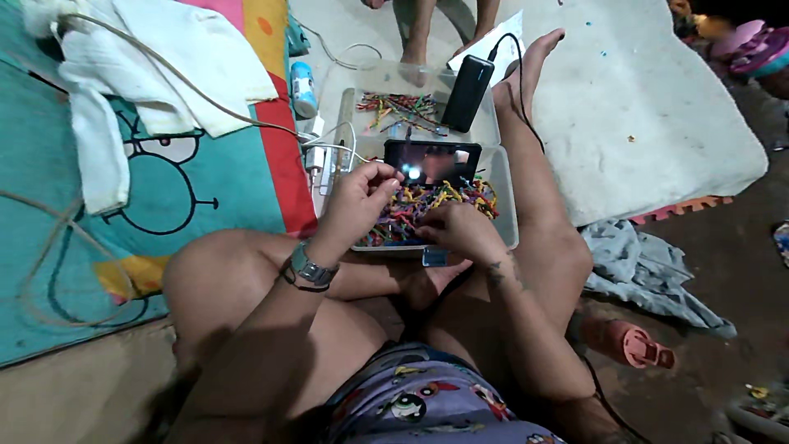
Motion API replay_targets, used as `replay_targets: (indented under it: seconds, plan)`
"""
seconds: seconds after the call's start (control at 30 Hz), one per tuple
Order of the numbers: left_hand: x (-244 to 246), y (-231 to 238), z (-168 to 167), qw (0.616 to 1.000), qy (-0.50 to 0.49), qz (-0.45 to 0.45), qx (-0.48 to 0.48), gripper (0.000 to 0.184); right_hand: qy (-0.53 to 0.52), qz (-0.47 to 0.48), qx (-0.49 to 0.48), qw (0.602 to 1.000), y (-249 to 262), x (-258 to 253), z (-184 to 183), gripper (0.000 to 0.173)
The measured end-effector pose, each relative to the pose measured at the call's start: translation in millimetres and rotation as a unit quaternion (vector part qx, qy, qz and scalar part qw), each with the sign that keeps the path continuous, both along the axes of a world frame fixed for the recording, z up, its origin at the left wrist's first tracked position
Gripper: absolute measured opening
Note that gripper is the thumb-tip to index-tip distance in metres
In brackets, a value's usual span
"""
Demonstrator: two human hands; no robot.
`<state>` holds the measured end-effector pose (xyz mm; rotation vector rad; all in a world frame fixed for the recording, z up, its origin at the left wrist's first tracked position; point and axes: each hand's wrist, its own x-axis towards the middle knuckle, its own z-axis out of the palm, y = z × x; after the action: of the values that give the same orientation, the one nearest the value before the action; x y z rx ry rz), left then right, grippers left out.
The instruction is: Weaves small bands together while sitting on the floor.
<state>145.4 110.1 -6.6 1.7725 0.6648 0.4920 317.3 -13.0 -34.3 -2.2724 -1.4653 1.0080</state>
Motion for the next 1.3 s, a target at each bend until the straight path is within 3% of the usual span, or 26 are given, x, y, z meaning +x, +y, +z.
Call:
replay_targets:
  seconds: [0.13, 0.43, 0.57, 0.73, 0.83, 1.13, 1.3]
  plan:
    - [-2.6, 0.3, 0.5, 0.999, -0.001, 0.009, -0.042, 0.009, -0.008, 0.032, 0.003, 0.999, 5.6, -0.4, -5.8, 0.017]
    - [4.4, -1.6, -4.9, 0.991, 0.002, 0.011, -0.134, 0.011, -0.024, -0.068, 0.170, 0.983, -31.3, 16.0, 14.8, 0.014]
    - [6.2, -10.5, -9.8, 0.984, 0.010, -0.014, -0.175, 0.010, 0.113, -0.166, 0.242, 0.949, -38.9, 13.1, 15.6, 0.014]
    - [22.4, -23.3, -20.0, 0.963, 0.000, -0.020, -0.270, 0.007, 0.317, -0.247, 0.301, 0.865, -26.4, -15.1, 5.3, 0.010]
    - [24.0, -25.3, -19.7, 0.955, -0.006, -0.012, -0.298, 0.007, 0.353, -0.276, 0.309, 0.839, -20.1, -25.2, -0.7, 0.008]
    - [22.9, -26.0, -15.8, 0.936, -0.045, -0.036, -0.348, 0.009, 0.395, -0.269, 0.310, 0.822, -18.9, -25.7, -6.6, 0.002]
    - [22.0, -31.2, -11.6, 0.952, -0.013, -0.089, -0.293, 0.006, 0.371, -0.213, 0.370, 0.824, -21.9, -18.2, -4.0, 0.031]
